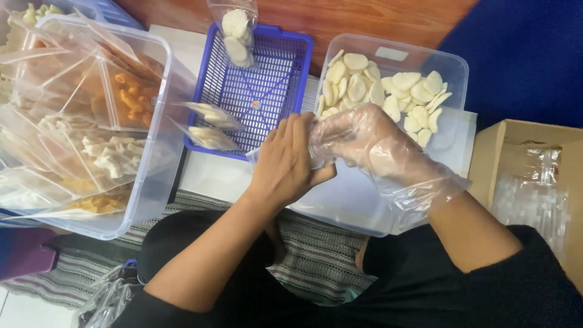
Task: Manually packing round white snacks into small plastic bags from a large container.
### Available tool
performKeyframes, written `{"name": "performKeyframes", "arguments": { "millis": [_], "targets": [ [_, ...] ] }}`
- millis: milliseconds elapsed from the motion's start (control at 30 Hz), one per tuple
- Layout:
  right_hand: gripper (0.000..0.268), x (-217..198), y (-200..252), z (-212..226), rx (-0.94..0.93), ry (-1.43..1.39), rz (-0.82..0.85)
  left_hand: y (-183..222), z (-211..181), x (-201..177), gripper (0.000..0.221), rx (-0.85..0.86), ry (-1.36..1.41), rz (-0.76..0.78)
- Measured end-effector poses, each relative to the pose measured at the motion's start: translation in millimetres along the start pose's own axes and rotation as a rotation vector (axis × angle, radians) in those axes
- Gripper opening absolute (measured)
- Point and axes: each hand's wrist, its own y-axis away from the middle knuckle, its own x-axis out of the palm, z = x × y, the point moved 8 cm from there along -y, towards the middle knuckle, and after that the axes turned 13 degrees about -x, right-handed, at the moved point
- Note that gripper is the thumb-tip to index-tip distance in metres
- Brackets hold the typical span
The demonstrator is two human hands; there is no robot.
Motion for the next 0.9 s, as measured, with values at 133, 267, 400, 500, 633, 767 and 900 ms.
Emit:
{"name": "performKeyframes", "arguments": {
  "millis": [133, 267, 400, 500, 633, 767, 900],
  "targets": [
    [0.031, 11.5, -0.9, -11.3, 0.095, 0.025, 0.104, 4.4, 10.2, 7.7, 0.085, 0.022, -0.028, 0.106],
    [0.040, 35.8, 0.2, -34.0, 0.231, 0.056, 0.291, 14.6, 5.7, 9.1, 0.086, 0.052, -0.069, 0.169],
    [0.040, 43.8, -6.3, -158.1, 0.191, 0.121, 0.303, 15.5, -1.4, 13.0, 0.085, 0.093, -0.157, 0.210],
    [0.036, 68.3, -27.4, -259.9, 0.045, 0.186, 0.296, 12.2, 4.3, 17.9, 0.090, 0.105, -0.159, 0.179],
    [0.027, 19.7, -16.1, -96.1, 0.036, 0.361, 0.035, -2.2, 4.2, 12.2, 0.093, 0.061, -0.135, 0.129],
    [0.021, 14.6, -4.5, -18.4, 0.146, 0.286, 0.133, -0.8, -0.7, 6.6, 0.092, 0.046, -0.142, 0.104],
    [0.038, 22.1, 15.2, -31.3, 0.252, 0.033, 0.512, 5.8, -7.1, 16.9, 0.100, 0.089, -0.132, 0.144]
  ]
}}
